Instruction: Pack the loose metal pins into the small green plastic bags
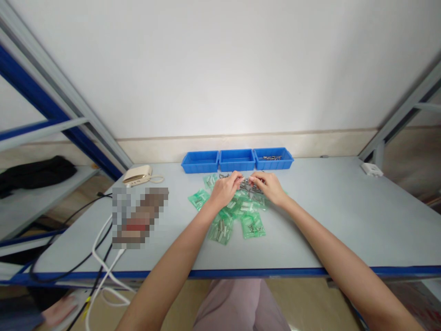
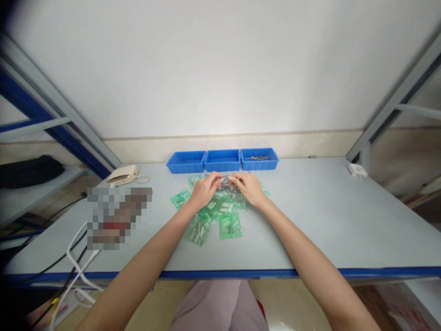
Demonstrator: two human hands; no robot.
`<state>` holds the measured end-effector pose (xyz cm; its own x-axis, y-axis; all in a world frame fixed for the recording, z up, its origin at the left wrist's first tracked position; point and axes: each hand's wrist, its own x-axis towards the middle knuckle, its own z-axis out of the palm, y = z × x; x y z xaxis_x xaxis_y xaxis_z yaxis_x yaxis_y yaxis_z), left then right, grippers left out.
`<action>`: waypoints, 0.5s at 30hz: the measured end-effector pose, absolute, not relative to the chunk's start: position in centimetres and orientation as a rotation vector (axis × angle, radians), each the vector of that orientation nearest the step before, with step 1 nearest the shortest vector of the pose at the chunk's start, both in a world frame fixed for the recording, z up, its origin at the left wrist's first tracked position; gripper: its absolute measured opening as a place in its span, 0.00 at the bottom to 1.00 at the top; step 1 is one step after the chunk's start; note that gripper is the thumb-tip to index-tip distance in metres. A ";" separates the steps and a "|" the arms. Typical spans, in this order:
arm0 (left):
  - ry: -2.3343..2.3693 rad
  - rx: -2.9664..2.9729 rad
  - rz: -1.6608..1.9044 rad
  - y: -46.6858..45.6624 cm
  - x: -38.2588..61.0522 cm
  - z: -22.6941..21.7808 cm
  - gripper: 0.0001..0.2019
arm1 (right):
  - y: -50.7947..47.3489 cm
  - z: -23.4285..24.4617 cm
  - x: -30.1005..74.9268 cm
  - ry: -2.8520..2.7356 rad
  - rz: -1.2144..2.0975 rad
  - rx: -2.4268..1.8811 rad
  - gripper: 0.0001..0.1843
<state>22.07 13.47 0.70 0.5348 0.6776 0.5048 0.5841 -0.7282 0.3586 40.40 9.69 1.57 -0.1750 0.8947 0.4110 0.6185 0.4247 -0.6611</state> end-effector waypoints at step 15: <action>1.135 2.645 0.901 13.4 22.1 0.8 0.11 | 9.6 1.7 40.3 -1.882 0.404 -1.299 0.18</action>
<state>22.11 13.43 0.75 0.5401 0.6951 0.4745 0.6200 -0.7098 0.3342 40.33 9.55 1.71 -0.1562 0.8901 0.4282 0.6360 0.4223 -0.6459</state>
